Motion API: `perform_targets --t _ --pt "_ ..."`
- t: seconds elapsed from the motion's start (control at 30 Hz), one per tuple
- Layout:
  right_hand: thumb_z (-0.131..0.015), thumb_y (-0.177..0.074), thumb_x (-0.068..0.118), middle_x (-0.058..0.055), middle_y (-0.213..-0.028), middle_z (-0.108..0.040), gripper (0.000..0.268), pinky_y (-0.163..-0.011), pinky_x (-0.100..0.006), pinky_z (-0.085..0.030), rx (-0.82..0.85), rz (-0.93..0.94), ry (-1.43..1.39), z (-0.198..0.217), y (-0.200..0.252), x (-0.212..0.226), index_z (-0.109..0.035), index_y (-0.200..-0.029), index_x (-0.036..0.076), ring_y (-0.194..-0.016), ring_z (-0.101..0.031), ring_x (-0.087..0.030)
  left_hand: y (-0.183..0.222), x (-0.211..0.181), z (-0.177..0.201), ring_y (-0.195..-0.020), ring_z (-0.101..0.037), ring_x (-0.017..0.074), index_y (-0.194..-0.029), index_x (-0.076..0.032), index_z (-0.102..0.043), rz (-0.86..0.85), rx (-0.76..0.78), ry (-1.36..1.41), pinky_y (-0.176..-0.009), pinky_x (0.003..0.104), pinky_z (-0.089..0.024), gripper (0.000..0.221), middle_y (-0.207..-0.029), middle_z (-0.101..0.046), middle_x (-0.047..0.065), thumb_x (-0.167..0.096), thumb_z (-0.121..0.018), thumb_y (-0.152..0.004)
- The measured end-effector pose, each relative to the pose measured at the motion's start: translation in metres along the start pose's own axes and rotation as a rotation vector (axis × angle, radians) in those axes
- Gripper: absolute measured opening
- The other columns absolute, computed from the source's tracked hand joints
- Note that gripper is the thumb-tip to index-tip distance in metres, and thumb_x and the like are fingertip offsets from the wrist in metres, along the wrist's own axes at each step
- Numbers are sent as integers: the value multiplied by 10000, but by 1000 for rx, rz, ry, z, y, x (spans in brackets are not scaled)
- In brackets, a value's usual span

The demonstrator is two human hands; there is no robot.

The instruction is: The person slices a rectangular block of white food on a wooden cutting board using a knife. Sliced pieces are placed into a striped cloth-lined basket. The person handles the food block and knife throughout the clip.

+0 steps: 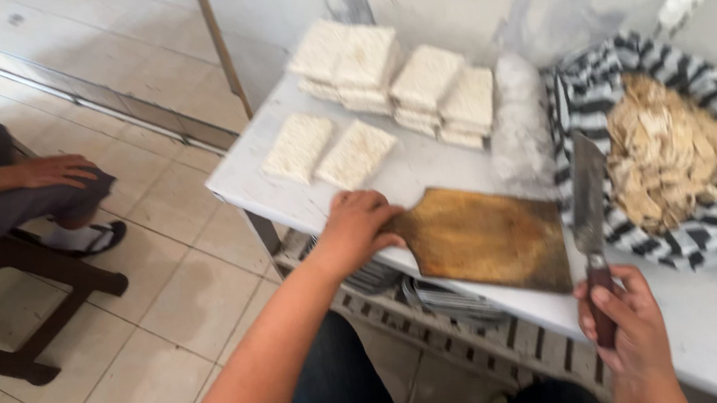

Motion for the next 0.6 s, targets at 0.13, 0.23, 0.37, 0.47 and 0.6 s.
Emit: perform_targets --t 0.13,0.23,0.37,0.47,0.6 --pt "-646 -939 39 -187 -948 -647 323 -443 -259 -433 -36 -15 47 -8 1 -1 -511 -1232 52 -597 -553 -169 2 -15 10 -1202 -568 276 -1259 -139 -706 26 -57 55 -1069 469 -334 474 -1217 -650 58 -279 -764 -810" --pt "-666 -928 54 -170 -921 -644 340 -428 -245 -425 -34 -35 66 -15 1 1 -505 -1227 55 -583 -551 -155 3 -33 16 -1256 -564 275 -1237 -129 -703 31 -126 100 -1094 471 -325 429 -1300 -639 77 -193 -708 -812" --pt "-701 -891 76 -128 -897 -648 369 -417 -234 -418 -37 -109 113 -23 1 1 -496 -1198 78 -569 -544 -122 -2 -51 8 -1273 -543 306 -1328 -89 -628 50 -163 30 -1097 480 -321 474 -1385 -597 131 -298 -674 -905" --pt "-724 -876 92 -103 -872 -643 374 -413 -223 -411 -9 -140 136 -30 0 2 -510 -1183 86 -553 -540 -104 -9 -54 -9 -1261 -557 300 -1383 -88 -585 103 -130 -101 -1090 490 -325 542 -1388 -592 133 -366 -658 -922" --pt "-754 -869 95 -66 -851 -624 387 -413 -210 -408 7 -158 169 -36 0 0 -517 -1175 87 -548 -532 -83 -4 -55 -12 -1254 -580 279 -1425 -108 -581 118 -154 -136 -1107 480 -340 567 -1396 -608 96 -379 -649 -931"
Point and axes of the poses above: each hand's wrist, its own y-axis away from the middle knuckle, its own z-axis out of the back of the hand, x = y × z, the point moved 8 cm from there along -y, towards the middle knuckle
